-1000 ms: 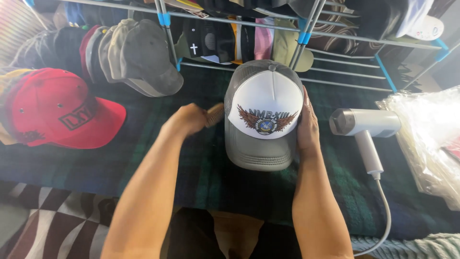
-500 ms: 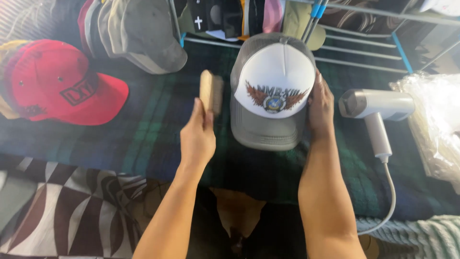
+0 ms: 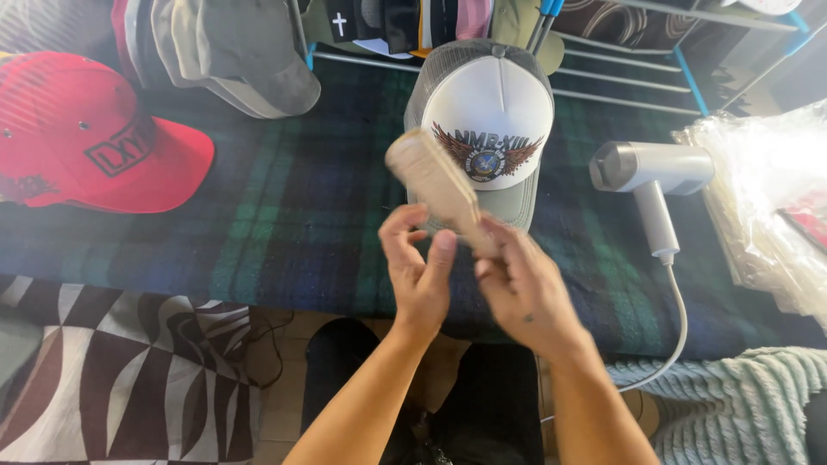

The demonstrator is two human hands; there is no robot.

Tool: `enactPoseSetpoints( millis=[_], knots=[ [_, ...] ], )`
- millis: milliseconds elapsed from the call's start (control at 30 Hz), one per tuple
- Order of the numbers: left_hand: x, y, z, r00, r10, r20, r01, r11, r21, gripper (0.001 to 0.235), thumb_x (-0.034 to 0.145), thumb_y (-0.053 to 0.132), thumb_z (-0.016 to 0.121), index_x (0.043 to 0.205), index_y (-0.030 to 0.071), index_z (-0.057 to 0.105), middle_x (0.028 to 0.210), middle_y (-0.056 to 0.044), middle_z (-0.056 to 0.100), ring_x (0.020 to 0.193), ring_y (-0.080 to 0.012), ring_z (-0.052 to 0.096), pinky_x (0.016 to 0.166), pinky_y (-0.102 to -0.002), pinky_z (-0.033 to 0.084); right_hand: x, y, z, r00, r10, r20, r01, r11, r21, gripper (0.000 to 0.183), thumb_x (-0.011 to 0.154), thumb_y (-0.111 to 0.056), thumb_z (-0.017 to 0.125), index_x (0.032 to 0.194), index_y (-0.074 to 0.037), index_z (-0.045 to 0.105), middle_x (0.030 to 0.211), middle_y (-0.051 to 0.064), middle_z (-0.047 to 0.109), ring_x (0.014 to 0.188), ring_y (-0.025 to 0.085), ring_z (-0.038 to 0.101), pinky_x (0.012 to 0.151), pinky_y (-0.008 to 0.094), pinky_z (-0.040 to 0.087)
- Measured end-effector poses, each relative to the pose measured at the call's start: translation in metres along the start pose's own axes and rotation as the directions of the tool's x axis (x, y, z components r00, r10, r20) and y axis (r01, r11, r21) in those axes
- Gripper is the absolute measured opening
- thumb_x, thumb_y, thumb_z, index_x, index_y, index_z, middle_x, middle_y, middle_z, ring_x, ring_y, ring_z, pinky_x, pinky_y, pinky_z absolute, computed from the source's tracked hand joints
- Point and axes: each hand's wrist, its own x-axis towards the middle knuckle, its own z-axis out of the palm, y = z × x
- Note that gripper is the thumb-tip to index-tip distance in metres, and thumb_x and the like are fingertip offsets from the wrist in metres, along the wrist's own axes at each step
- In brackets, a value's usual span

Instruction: The person uses a wooden brush to clean a grey and white trucker cap placed on a wooden stand. They brush the front panel, brim, and mesh back of the cap. Other caps are visible on a shelf in the background.

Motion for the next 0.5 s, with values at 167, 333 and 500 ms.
enactPoseSetpoints(
  millis=[167,333,500],
  knots=[
    [0.015,-0.008,-0.008,0.923,-0.385,-0.026,0.358,0.88,-0.313,0.069,0.106,0.033,0.054,0.16,0.008,0.02,0.154,-0.021,0.029,0.138,-0.0315,0.036,0.111,-0.047,0.034,0.058,-0.012,-0.064,0.999,-0.005,-0.036,-0.007,0.943,-0.332,0.039,0.105,-0.009,0.055,0.139,0.011,0.056,0.124,0.037,0.063,0.112,0.055,0.062,0.091,0.061,0.051],
    [0.017,-0.042,-0.014,0.862,-0.453,0.227,0.502,0.7,-0.508,0.058,0.108,0.018,0.047,0.161,0.011,0.025,0.141,-0.016,0.051,0.124,-0.0294,0.062,0.099,-0.042,0.054,0.093,0.016,-0.053,0.985,0.128,-0.116,-0.169,0.854,-0.492,0.044,0.114,-0.026,0.057,0.15,0.0,0.056,0.117,0.033,0.068,0.104,0.05,0.067,0.082,0.056,0.056],
    [0.014,-0.099,-0.016,0.828,-0.486,0.28,0.547,0.587,-0.598,0.048,0.106,0.016,0.051,0.153,0.016,0.042,0.133,-0.016,0.066,0.105,-0.0382,0.072,0.081,-0.048,0.065,0.057,-0.034,-0.006,0.98,-0.076,0.182,0.174,0.77,-0.614,0.035,0.098,-0.034,0.059,0.13,-0.03,0.072,0.075,-0.003,0.069,0.055,0.021,0.066,0.05,0.037,0.057]
  ],
)
